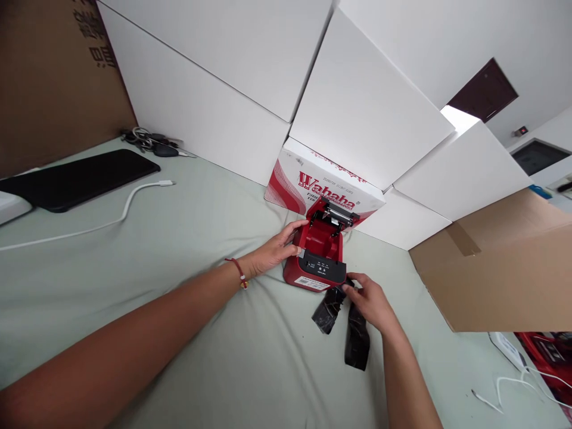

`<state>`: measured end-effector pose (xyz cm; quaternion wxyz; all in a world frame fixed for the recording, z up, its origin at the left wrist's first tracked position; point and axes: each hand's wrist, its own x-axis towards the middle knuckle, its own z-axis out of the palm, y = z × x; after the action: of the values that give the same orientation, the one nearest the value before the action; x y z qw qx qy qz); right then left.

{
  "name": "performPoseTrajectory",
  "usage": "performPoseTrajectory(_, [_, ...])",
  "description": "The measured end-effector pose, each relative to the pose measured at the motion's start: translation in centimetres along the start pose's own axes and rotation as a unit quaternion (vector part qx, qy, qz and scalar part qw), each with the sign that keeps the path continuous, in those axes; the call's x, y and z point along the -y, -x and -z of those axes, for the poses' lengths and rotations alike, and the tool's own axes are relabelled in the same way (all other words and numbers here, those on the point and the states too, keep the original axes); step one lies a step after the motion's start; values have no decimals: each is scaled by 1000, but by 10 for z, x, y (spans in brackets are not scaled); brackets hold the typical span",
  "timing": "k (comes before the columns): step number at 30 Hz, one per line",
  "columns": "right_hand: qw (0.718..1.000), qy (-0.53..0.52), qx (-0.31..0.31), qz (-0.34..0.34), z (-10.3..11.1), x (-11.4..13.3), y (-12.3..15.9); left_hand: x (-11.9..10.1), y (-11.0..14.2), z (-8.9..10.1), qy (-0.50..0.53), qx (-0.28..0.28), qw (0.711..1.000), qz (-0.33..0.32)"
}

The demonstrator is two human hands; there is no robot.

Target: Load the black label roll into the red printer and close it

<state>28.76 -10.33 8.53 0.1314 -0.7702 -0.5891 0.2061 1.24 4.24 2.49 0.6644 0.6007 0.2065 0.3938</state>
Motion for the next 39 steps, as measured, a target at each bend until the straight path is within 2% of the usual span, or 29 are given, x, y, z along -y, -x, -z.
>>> performPoseTrajectory(2, [999, 28, 15, 29, -8, 9, -5, -2, 1, 0, 1, 1, 1000, 8])
performPoseTrajectory(4, [998, 48, 25, 42, -5, 18, -3, -4, 2, 0, 8, 5, 1000, 18])
performPoseTrajectory(6, [994, 50, 76, 64, 13, 27, 8, -6, 4, 0, 18, 8, 1000, 24])
performPoseTrajectory(8, [983, 36, 148, 98, 40, 38, 24, -7, 4, 0, 30, 14, 999, 26])
performPoseTrajectory(9, [980, 26, 161, 110, 54, 44, 32, -6, 4, 0, 36, 17, 999, 28])
performPoseTrajectory(11, [985, 20, 133, 112, 75, 59, 38, -4, 4, 1, 41, 22, 999, 24])
performPoseTrajectory(13, [992, 37, 71, 101, 81, 75, 32, -1, 2, 2, 34, 17, 999, 10])
performPoseTrajectory(15, [992, 62, 24, 103, 72, 91, 12, 2, 2, 2, 19, 5, 1000, -8])
performPoseTrajectory(18, [986, 107, -2, 125, 46, 113, -25, 4, 1, 1, 2, -2, 1000, -20])
performPoseTrajectory(23, [969, 215, 47, 115, 18, 131, -69, 6, -1, 1, -10, -4, 1000, -21])
performPoseTrajectory(30, [965, 231, 56, 110, 9, 129, -97, 13, -4, 3, -10, -6, 999, -40])
performPoseTrajectory(34, [972, 190, 33, 135, 11, 129, -87, 10, -2, 3, 3, -4, 999, -32])
performPoseTrajectory(37, [973, 100, -63, 198, 6, 119, -55, 6, 0, 2, 12, 4, 1000, -22])
performPoseTrajectory(39, [950, 44, -147, 272, -5, 106, -28, 3, 1, 1, 16, 7, 1000, -21])
